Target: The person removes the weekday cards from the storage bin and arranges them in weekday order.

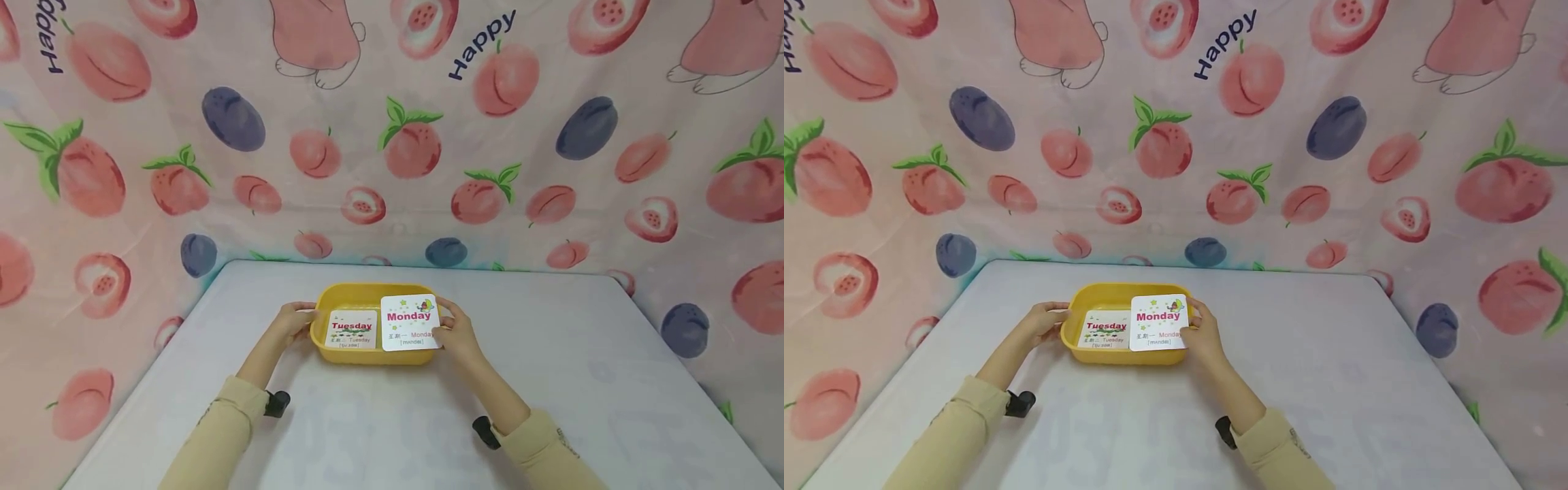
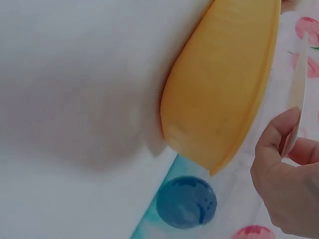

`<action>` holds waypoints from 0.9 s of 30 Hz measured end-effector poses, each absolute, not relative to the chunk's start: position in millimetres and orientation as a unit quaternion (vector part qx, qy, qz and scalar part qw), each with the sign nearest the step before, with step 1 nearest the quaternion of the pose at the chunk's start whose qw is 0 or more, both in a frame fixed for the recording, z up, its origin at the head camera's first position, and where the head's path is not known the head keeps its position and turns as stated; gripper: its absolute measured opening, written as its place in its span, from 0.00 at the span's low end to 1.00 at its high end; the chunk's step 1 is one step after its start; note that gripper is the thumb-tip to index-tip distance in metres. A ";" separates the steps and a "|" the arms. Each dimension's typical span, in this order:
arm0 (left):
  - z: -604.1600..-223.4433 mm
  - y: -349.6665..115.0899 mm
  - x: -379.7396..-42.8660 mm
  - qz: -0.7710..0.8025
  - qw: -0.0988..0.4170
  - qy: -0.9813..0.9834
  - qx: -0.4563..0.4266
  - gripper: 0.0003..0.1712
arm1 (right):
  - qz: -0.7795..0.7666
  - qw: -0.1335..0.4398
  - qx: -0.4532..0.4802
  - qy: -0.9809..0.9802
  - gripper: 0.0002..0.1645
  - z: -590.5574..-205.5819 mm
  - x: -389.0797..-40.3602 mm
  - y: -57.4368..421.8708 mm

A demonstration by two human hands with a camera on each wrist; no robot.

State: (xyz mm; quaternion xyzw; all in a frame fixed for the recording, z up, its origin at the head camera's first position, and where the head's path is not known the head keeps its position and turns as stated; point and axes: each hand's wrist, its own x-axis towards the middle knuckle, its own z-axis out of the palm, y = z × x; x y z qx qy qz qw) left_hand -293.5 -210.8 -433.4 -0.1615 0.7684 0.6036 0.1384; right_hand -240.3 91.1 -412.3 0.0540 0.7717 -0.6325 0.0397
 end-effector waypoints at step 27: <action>-432.5 -210.3 -293.9 0.599 0.142 0.768 -0.178 0.24 | -0.595 0.056 0.077 0.798 0.42 -419.0 -219.0 162.8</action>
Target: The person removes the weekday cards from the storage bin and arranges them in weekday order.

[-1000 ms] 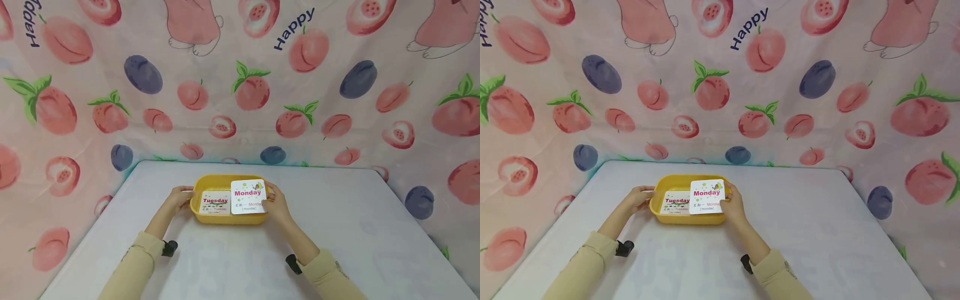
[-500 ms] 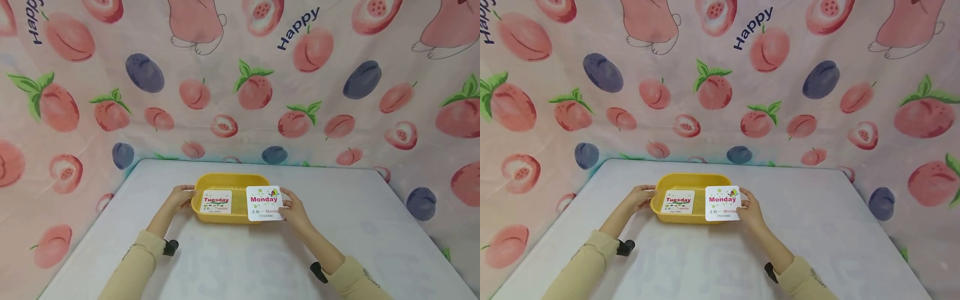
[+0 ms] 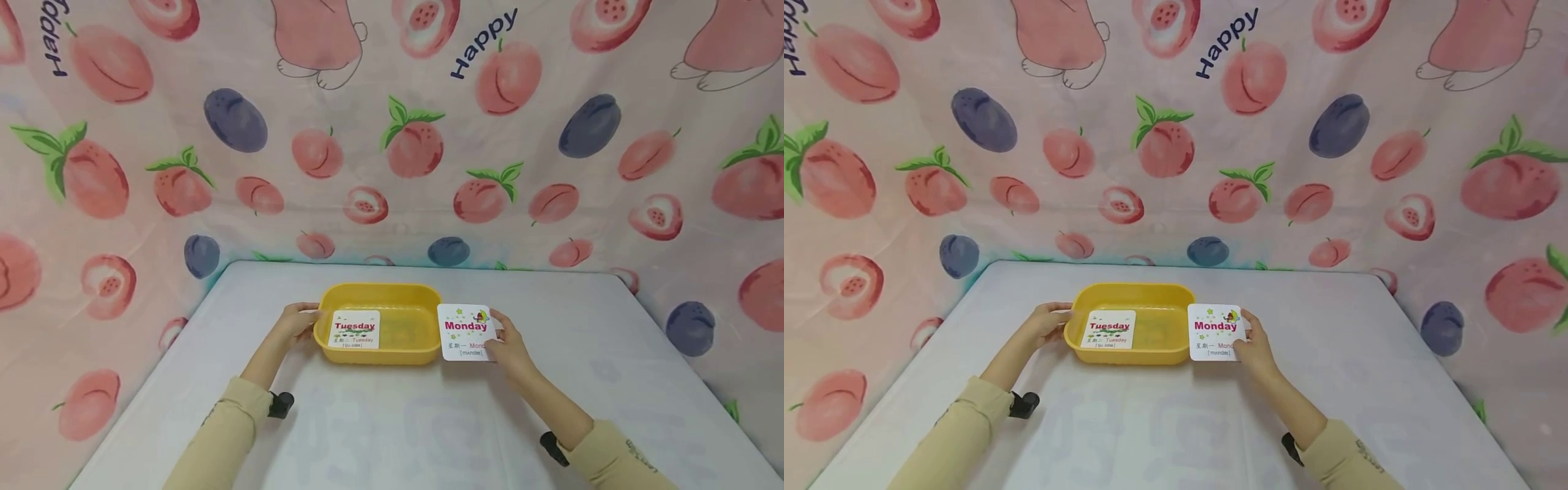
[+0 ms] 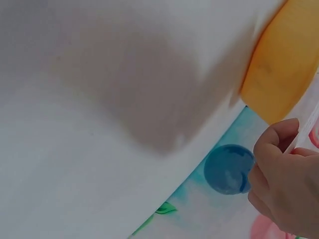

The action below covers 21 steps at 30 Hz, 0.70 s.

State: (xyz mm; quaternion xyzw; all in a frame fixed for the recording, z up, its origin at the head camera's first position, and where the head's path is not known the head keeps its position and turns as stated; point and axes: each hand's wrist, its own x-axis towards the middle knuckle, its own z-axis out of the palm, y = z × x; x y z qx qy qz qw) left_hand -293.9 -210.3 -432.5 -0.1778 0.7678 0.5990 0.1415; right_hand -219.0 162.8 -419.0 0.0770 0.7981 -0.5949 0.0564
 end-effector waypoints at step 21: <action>-432.2 -209.2 -295.4 0.595 0.144 0.768 -0.187 0.24 | -0.534 0.037 0.105 0.838 0.46 -437.6 -257.8 180.1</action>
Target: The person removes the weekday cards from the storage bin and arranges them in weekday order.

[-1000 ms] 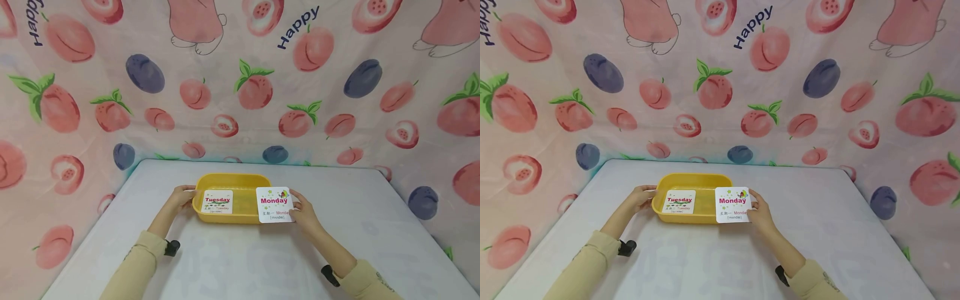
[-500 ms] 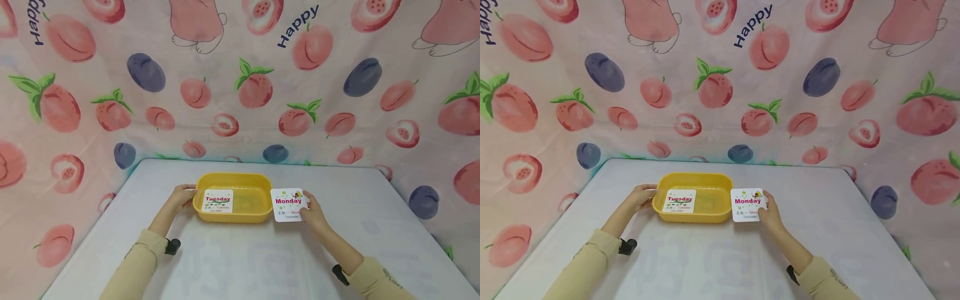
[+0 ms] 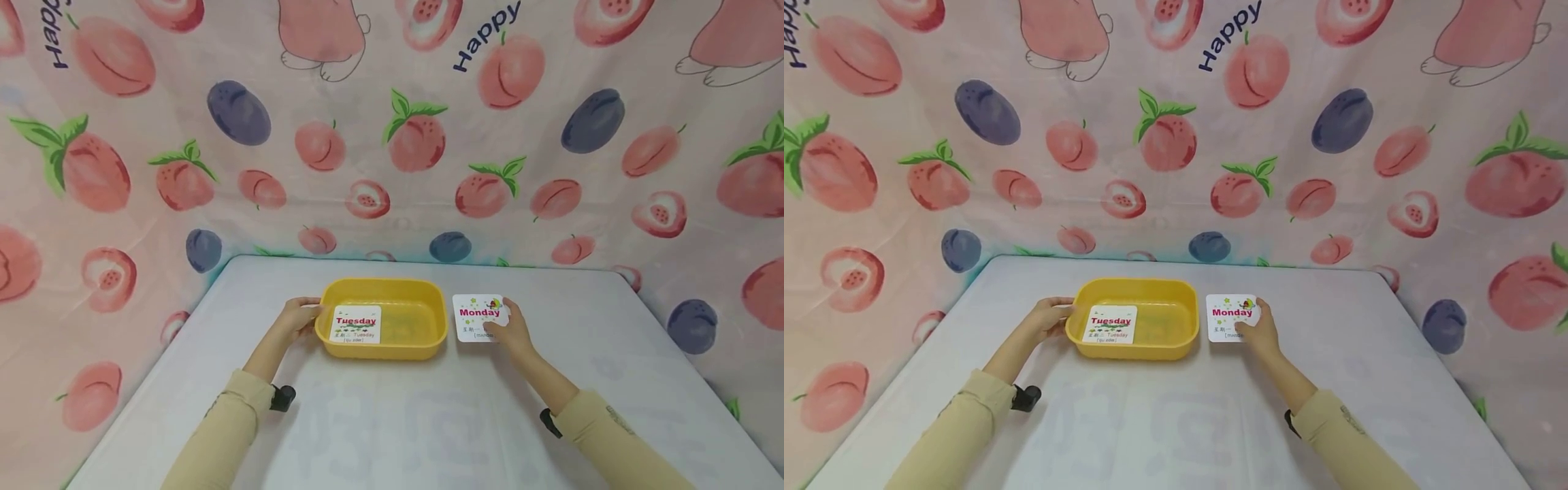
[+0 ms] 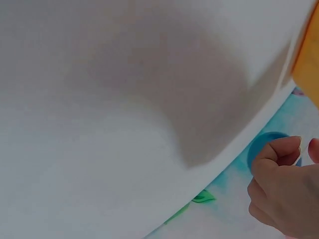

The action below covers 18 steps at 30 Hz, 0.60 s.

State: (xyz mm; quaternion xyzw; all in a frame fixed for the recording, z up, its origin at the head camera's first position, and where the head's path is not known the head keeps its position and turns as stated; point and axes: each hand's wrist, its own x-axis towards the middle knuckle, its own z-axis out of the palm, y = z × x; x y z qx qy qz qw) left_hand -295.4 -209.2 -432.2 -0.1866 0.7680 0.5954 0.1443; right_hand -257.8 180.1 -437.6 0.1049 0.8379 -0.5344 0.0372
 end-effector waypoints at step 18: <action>-431.1 -209.8 -294.1 0.601 0.139 0.766 -0.183 0.23 | -0.462 -0.014 0.109 0.880 0.65 -560.7 -384.6 217.1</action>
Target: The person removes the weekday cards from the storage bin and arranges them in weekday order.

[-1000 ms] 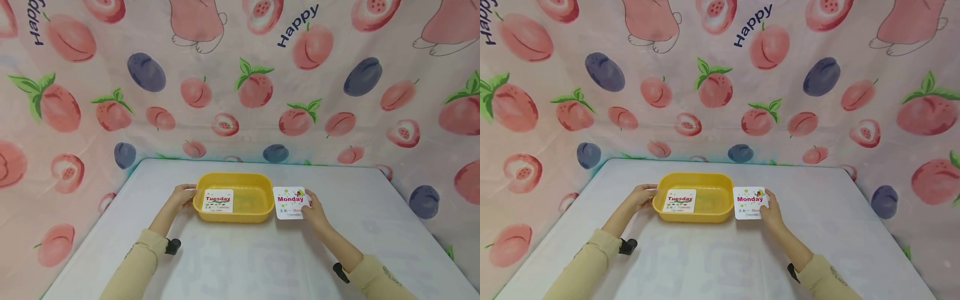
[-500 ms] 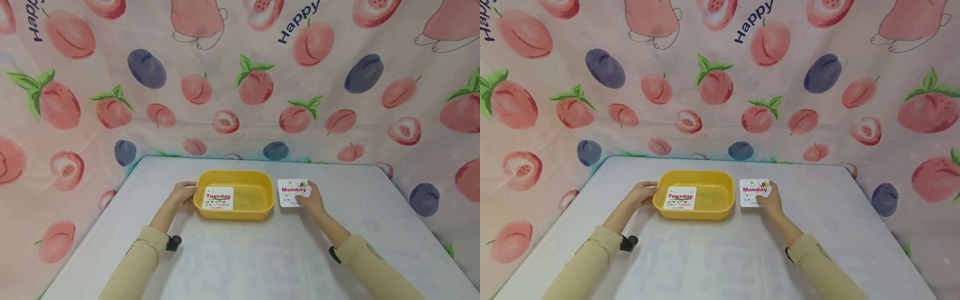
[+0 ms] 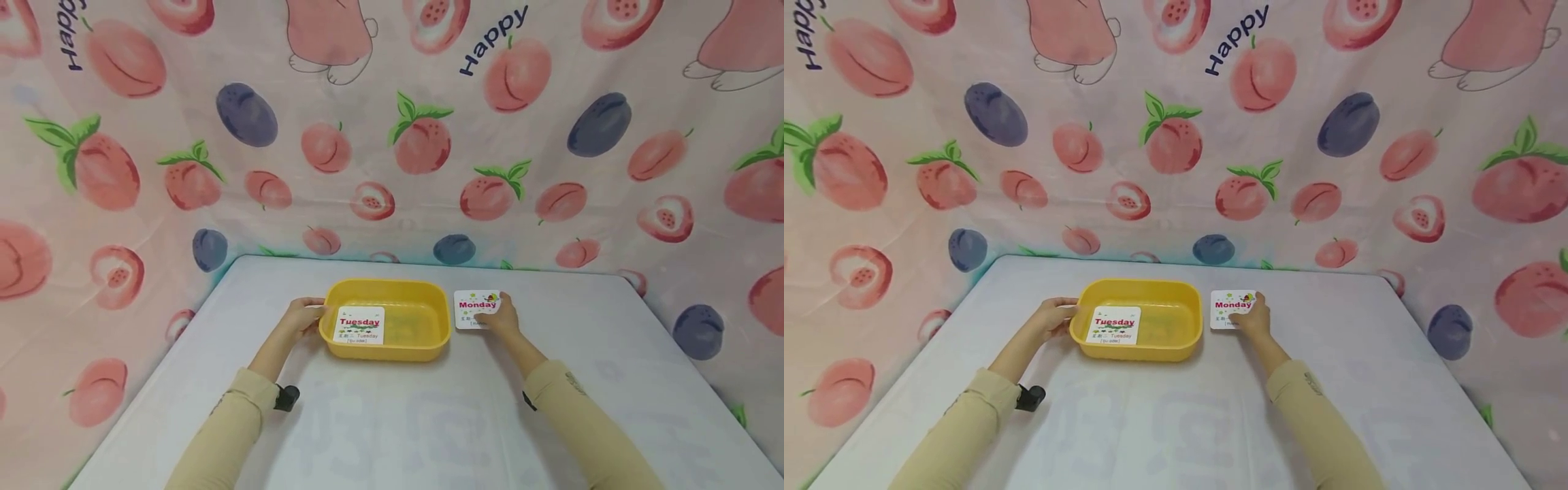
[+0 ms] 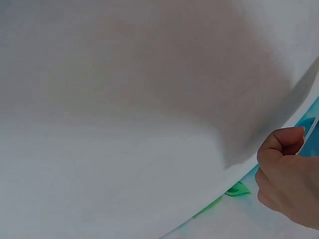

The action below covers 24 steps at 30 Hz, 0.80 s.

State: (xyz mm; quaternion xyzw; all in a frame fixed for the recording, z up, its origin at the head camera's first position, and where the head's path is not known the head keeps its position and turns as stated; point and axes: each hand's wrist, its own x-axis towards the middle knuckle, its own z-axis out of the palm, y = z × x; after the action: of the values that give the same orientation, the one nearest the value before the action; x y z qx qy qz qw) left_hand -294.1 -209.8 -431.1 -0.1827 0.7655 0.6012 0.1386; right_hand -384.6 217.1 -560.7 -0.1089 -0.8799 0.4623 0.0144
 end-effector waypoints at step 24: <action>-434.5 -208.2 -293.1 0.605 0.130 0.765 -0.180 0.23 | 0.271 -0.082 -0.201 -0.938 0.36 -451.6 -323.4 147.7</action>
State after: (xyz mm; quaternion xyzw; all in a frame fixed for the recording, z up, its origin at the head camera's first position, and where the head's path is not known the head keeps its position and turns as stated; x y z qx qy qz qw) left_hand -293.1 -208.2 -434.5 -0.1805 0.7648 0.6047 0.1298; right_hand -323.4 147.7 -451.6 -0.2005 -0.9378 0.2713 -0.0817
